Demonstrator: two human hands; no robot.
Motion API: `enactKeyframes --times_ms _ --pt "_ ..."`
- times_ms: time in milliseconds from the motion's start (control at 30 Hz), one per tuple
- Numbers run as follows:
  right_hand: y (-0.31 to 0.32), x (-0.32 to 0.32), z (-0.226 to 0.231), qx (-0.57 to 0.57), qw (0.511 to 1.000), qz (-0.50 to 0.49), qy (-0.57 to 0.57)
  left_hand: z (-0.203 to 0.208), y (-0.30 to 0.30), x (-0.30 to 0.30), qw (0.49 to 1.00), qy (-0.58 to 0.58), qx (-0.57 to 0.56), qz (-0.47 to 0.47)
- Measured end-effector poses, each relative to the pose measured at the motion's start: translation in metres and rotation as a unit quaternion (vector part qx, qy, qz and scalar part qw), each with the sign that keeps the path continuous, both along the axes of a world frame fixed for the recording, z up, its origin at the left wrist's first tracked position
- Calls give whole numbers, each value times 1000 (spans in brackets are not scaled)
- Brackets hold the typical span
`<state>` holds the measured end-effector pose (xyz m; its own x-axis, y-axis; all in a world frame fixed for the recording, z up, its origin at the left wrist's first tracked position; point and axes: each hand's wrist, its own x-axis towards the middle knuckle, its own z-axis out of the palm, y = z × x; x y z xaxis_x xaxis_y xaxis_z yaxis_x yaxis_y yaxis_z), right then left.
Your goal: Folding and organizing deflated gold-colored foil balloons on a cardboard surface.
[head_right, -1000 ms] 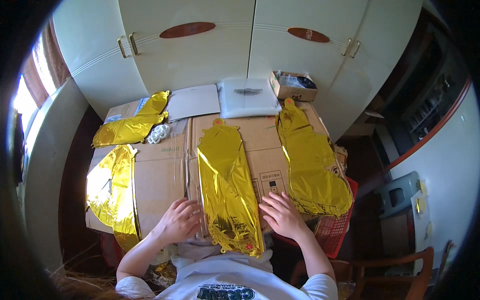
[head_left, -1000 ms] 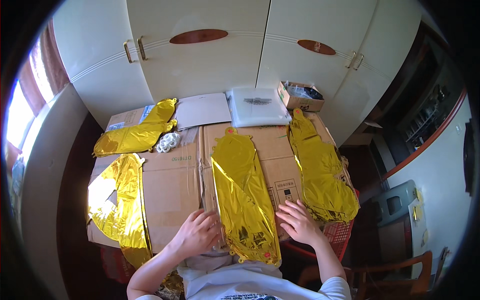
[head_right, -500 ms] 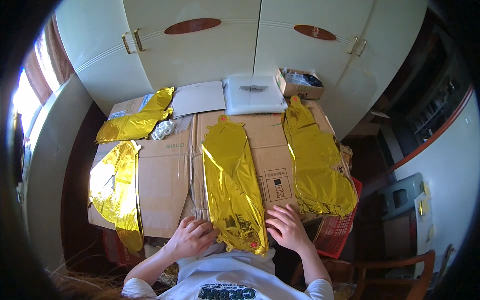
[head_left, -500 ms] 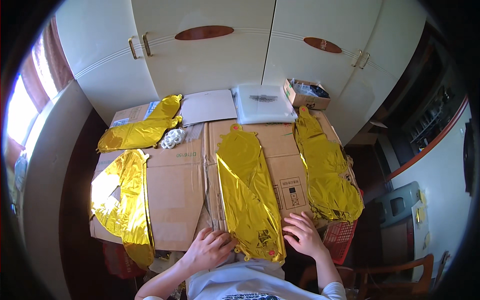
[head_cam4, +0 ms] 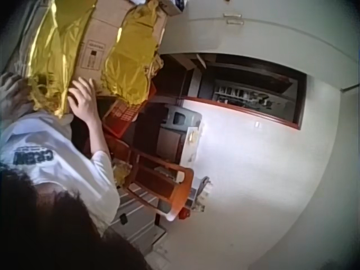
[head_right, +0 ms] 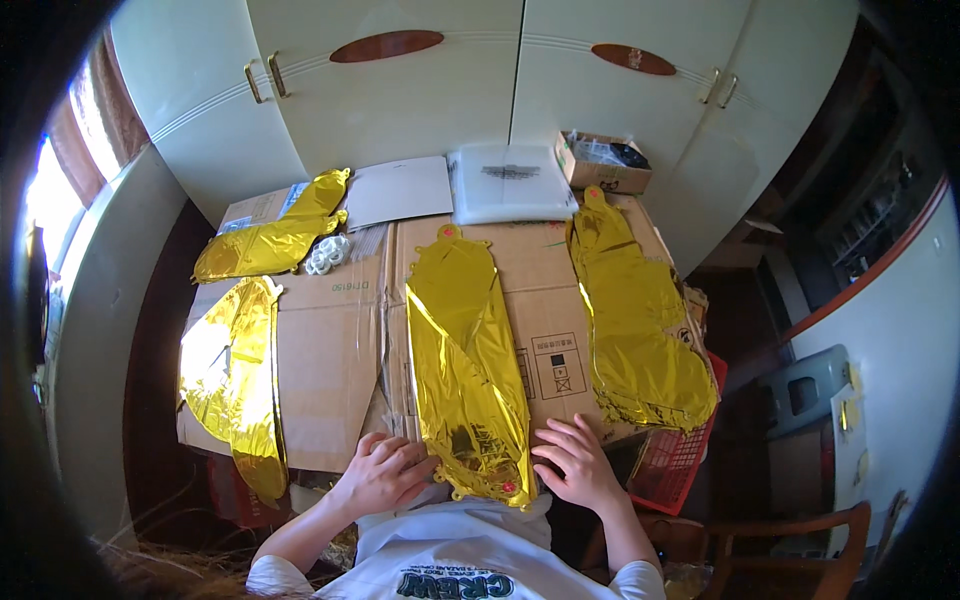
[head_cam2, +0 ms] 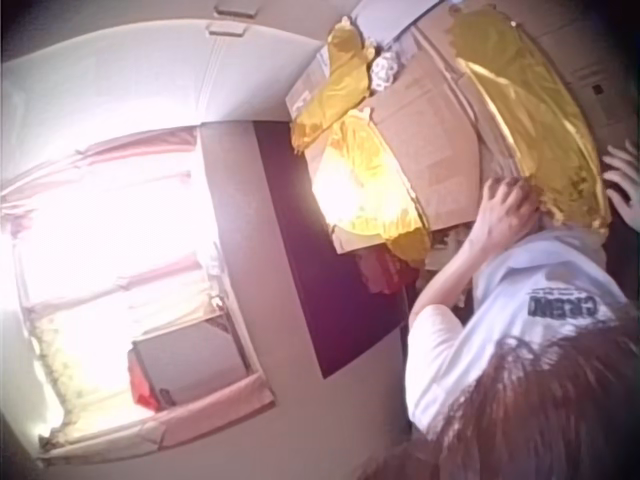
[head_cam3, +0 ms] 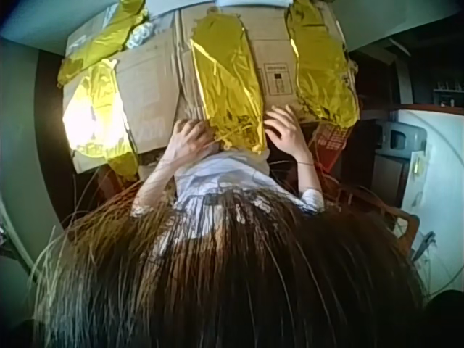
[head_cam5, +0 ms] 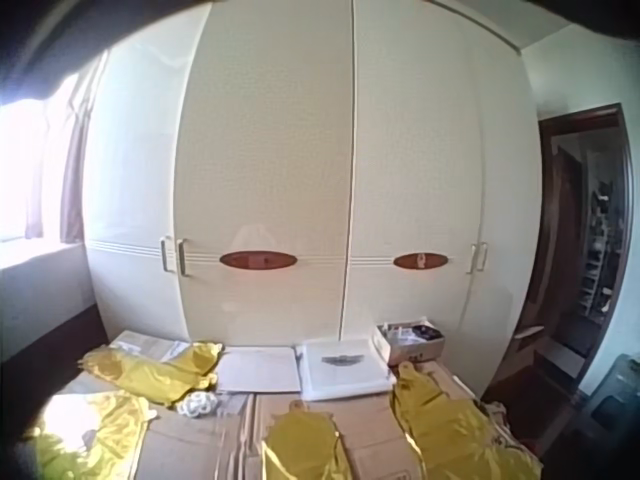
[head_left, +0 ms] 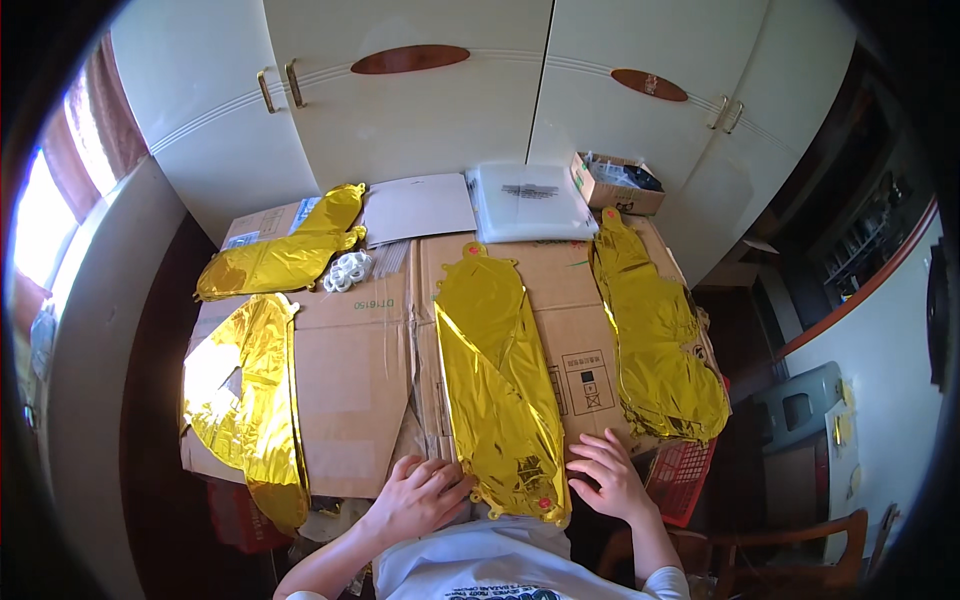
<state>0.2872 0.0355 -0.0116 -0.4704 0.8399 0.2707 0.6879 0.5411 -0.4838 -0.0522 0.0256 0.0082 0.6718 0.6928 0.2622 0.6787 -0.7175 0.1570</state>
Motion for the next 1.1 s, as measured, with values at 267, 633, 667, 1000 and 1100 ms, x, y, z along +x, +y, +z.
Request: enactKeyframes --times_ms 267,633,667,1000,1100 --pt "0 1 2 -7 1000 -4 17 -6 -3 -6 1000 -22 -4 19" --pt "1 2 3 -2 1000 5 4 1 -5 -1 999 -25 -20 22" --pt "3 4 3 -6 1000 7 6 0 -6 -1 999 -31 -19 19" --pt "64 -8 13 36 995 95 -16 11 17 0 997 39 -67 -1" --pt "74 -13 10 36 988 122 -82 10 26 0 997 63 -52 -5"
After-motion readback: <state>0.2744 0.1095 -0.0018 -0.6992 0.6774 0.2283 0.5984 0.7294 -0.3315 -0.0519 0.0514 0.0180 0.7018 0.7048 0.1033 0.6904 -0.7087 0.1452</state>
